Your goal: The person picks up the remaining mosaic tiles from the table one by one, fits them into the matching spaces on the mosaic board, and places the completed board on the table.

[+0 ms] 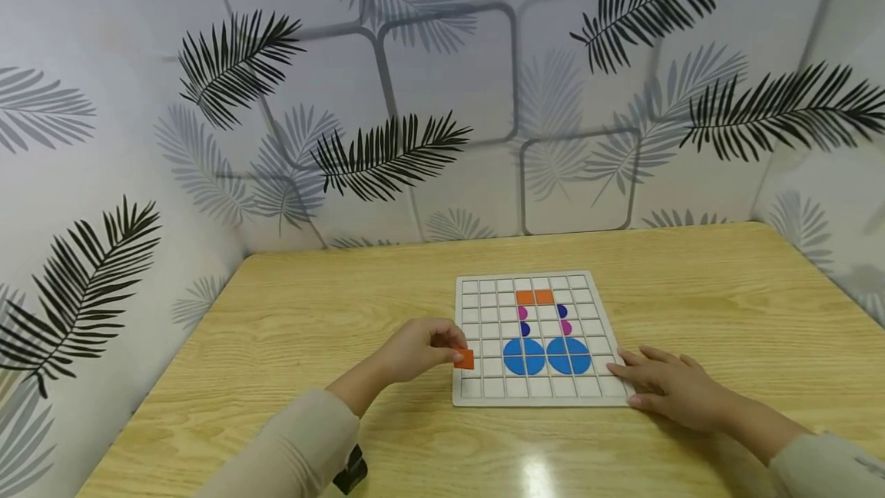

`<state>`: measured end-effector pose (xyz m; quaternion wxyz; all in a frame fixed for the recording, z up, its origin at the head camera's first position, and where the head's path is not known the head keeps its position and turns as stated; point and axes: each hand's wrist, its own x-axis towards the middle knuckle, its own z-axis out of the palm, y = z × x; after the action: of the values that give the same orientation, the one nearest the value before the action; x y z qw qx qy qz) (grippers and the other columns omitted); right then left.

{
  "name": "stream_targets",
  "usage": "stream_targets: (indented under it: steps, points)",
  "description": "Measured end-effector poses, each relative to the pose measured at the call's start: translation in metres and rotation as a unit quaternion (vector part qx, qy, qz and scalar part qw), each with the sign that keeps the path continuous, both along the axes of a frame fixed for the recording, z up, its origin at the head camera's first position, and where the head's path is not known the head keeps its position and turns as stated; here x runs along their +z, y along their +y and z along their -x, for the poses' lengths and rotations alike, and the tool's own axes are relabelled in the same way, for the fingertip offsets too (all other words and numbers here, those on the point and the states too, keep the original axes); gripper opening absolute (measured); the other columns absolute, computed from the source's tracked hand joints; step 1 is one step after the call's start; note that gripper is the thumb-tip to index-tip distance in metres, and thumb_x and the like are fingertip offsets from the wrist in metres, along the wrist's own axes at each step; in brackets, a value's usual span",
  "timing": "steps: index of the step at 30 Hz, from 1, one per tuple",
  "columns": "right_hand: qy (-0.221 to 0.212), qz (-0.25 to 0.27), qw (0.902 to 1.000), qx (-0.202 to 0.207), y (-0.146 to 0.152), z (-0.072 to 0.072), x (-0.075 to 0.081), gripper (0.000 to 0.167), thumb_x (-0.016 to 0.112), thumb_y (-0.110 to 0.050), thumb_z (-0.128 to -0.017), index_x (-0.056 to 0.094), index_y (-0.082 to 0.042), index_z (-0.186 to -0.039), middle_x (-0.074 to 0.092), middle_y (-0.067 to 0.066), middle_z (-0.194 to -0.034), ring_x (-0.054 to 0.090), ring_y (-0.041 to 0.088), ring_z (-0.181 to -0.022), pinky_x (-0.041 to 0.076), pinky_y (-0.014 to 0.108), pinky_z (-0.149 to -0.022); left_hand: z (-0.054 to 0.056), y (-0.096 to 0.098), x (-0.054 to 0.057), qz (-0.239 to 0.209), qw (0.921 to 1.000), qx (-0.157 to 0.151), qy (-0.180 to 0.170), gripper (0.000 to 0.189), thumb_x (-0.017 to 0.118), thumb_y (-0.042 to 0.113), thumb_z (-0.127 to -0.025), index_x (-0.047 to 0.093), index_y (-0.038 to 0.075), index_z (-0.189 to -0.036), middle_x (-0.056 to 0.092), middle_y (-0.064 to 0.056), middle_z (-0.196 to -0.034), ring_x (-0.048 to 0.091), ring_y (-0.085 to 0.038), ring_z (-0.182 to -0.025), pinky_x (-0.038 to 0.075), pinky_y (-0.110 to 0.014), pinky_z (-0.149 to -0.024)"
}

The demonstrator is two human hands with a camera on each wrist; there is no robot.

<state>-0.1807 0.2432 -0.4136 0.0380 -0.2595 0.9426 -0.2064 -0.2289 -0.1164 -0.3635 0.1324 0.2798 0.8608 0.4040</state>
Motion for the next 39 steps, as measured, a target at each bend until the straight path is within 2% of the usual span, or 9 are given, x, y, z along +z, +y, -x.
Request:
stream_targets:
  steps: [16, 32, 39]
  points:
    - [0.009, -0.013, 0.9999, 0.003, 0.001, -0.001, 0.004, 0.048, 0.052, -0.042, -0.082, 0.051, -0.017, -0.122, 0.040, 0.013, -0.129, 0.028, 0.044, -0.116, 0.016, 0.067, -0.080, 0.039, 0.059, 0.005, 0.029, 0.9994, 0.016, 0.013, 0.003, 0.058, 0.012, -0.083, 0.059, 0.012, -0.086, 0.056, 0.005, -0.077, 0.050, -0.010, -0.072, 0.043, -0.020, -0.064]
    - [0.026, -0.040, 0.9987, 0.015, 0.001, 0.001, 0.002, 0.046, 0.051, -0.043, -0.082, 0.051, -0.019, -0.122, 0.042, 0.013, -0.128, 0.032, 0.043, -0.114, 0.021, 0.067, -0.077, 0.068, 0.092, 0.007, 0.039, 0.9986, 0.025, 0.025, 0.008, 0.057, 0.008, -0.083, 0.060, 0.007, -0.090, 0.056, 0.003, -0.081, 0.052, -0.009, -0.076, 0.043, -0.020, -0.067]
    - [0.020, -0.039, 0.9990, 0.013, 0.000, 0.002, 0.002, 0.046, 0.052, -0.042, -0.082, 0.052, -0.018, -0.121, 0.042, 0.012, -0.128, 0.032, 0.043, -0.114, 0.021, 0.067, -0.077, 0.077, 0.107, 0.005, 0.050, 0.9978, 0.036, 0.025, 0.005, 0.056, 0.008, -0.084, 0.058, 0.010, -0.088, 0.055, 0.004, -0.081, 0.051, -0.009, -0.077, 0.042, -0.019, -0.066]
